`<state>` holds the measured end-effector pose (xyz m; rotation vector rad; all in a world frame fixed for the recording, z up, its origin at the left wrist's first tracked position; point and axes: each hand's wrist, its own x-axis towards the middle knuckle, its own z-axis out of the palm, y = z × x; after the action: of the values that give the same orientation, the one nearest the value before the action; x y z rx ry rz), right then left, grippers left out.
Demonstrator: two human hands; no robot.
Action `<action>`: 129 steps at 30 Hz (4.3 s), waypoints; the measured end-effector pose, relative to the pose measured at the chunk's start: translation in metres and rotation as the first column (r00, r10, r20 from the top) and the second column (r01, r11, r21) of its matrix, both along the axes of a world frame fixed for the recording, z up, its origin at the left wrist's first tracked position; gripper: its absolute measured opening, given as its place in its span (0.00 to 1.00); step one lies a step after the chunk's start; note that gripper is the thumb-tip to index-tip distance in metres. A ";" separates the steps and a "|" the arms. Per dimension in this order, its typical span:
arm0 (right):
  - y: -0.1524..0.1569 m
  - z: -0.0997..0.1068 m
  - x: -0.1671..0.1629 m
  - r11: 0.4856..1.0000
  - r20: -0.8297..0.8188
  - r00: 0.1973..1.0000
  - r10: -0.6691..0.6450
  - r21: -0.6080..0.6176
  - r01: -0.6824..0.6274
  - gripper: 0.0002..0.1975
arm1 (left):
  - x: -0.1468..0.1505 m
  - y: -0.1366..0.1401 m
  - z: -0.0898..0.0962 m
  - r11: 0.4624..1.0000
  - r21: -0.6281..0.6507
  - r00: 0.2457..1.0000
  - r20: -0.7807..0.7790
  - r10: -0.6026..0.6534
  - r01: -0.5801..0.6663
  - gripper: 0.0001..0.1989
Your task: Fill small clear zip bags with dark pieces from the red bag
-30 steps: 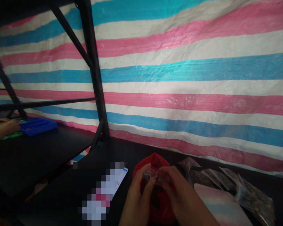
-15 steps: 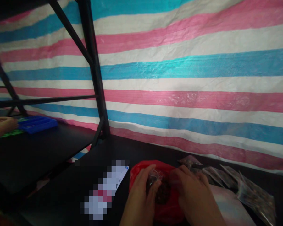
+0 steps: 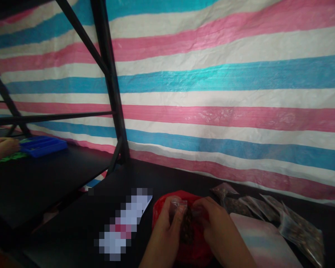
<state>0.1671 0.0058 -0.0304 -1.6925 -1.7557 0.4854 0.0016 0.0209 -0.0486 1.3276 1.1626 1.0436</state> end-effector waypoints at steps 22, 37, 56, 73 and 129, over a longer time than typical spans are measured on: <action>-0.005 0.012 0.004 0.996 0.248 0.968 0.035 -0.089 -0.013 0.30 | -0.013 -0.001 0.021 0.912 0.333 0.953 -0.099 0.287 -0.240 0.16; -0.010 0.012 -0.007 0.993 0.240 0.969 0.055 -0.117 -0.027 0.30 | 0.000 -0.006 0.028 1.000 -0.017 0.996 0.089 0.018 -0.017 0.22; -0.009 -0.001 -0.008 0.995 -0.171 0.984 0.050 -0.080 -0.065 0.22 | 0.001 0.000 0.013 0.955 -0.234 0.872 0.411 0.265 -0.181 0.30; -0.009 0.028 0.009 0.997 -0.406 0.911 0.068 0.052 -0.051 0.16 | -0.012 -0.002 0.014 0.963 0.268 1.000 -0.023 -0.019 0.025 0.16; -0.020 0.010 0.011 0.990 0.112 0.984 0.141 -0.008 -0.141 0.21 | -0.009 -0.013 0.031 0.983 0.022 0.567 0.815 -0.123 0.182 0.32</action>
<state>0.1779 -0.0140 -0.0207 -1.6301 -1.9660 0.4601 -0.0071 0.0077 -0.0177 0.6938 0.3460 1.2691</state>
